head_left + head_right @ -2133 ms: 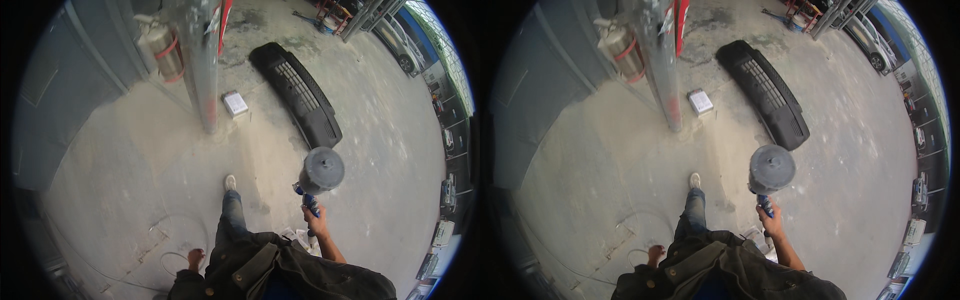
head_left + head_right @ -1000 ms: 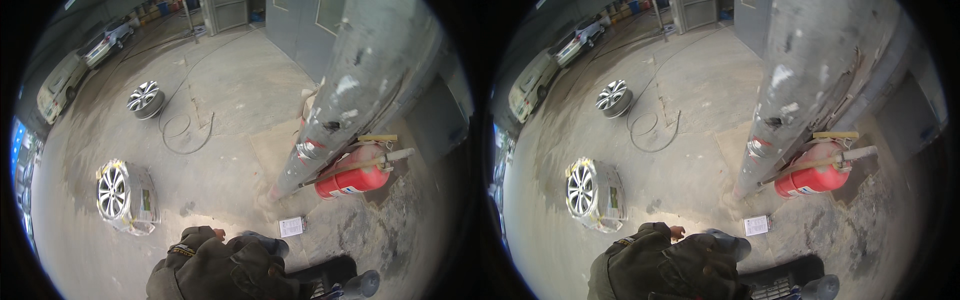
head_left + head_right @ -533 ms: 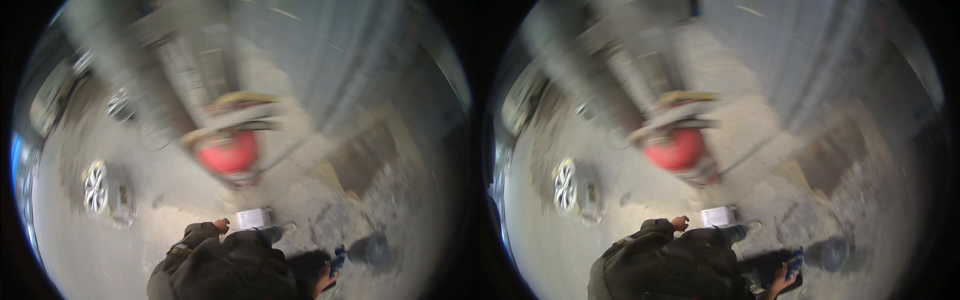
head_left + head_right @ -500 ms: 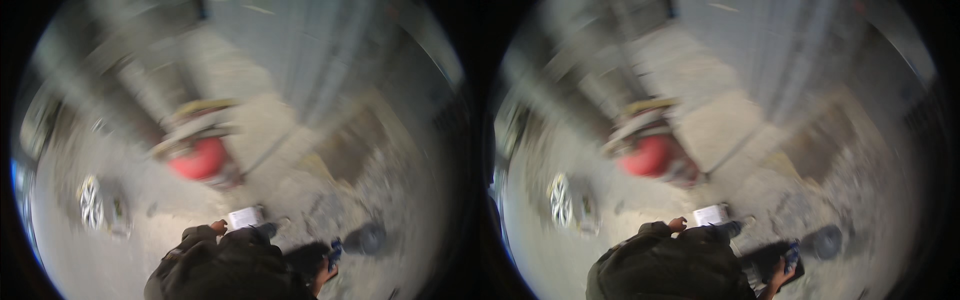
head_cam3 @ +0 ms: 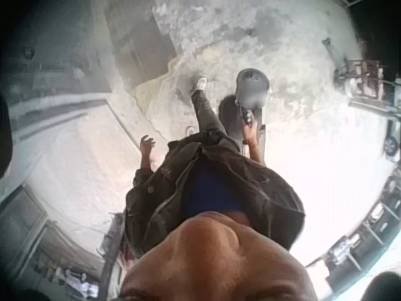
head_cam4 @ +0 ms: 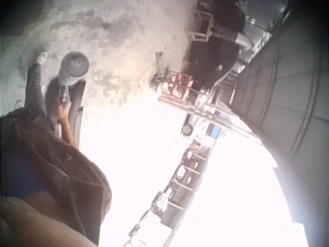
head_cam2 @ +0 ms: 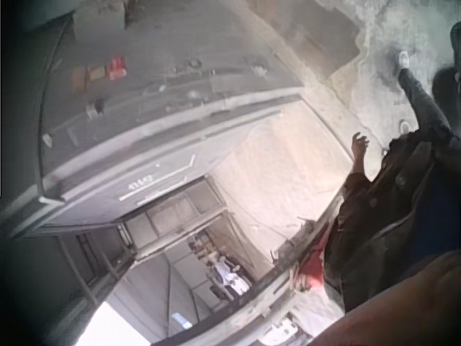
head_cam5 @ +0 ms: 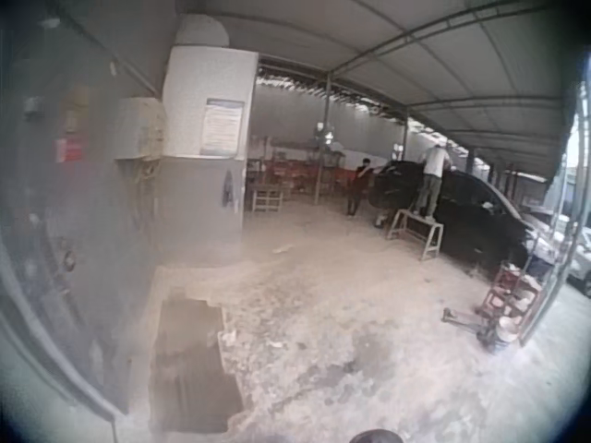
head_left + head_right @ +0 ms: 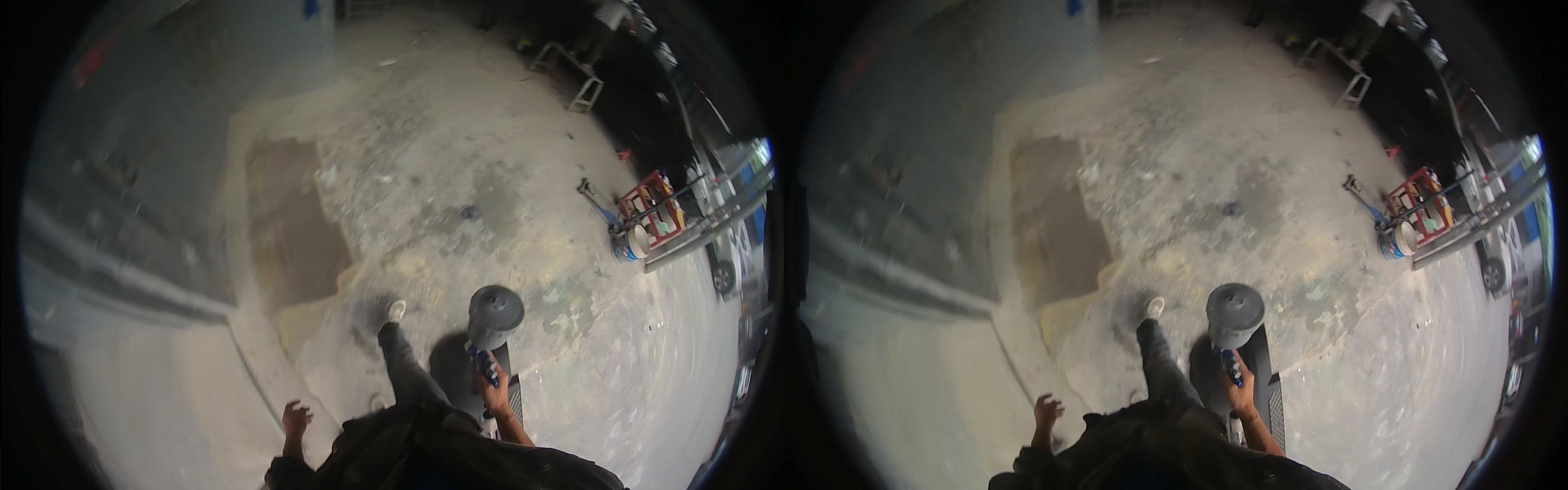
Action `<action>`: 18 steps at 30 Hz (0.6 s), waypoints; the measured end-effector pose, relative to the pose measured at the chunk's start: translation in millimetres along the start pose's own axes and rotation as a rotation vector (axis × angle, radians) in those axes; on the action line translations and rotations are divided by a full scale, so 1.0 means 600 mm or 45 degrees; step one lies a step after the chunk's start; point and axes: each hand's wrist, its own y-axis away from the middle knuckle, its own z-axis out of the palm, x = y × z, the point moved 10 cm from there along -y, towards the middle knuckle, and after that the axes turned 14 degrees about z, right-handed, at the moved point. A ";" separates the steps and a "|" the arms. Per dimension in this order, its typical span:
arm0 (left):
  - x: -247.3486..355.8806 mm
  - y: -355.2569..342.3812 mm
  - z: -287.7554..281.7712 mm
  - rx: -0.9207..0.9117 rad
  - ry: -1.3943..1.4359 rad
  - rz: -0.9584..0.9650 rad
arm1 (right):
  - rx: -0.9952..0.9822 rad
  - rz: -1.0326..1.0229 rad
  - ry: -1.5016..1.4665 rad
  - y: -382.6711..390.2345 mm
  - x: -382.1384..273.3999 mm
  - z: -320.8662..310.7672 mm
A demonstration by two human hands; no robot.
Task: The person uses a spray gun to apply paint to several car wheels placed on the floor. The wheels are masked with tape and paper to protect the tires. The person moves between wheels, spraying each one, then walks to a workbench to refill the spray gun from a paint can.
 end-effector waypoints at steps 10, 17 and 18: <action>0.267 -0.345 0.316 -0.382 -0.097 0.134 | 0.062 -0.407 0.350 -0.397 -0.427 0.078; 0.463 -0.589 0.481 -0.410 0.820 0.142 | -0.169 -0.261 0.466 -0.676 -0.699 0.161; 0.493 -0.621 0.518 -0.540 0.783 0.237 | -0.218 -0.242 0.474 -0.728 -0.724 0.178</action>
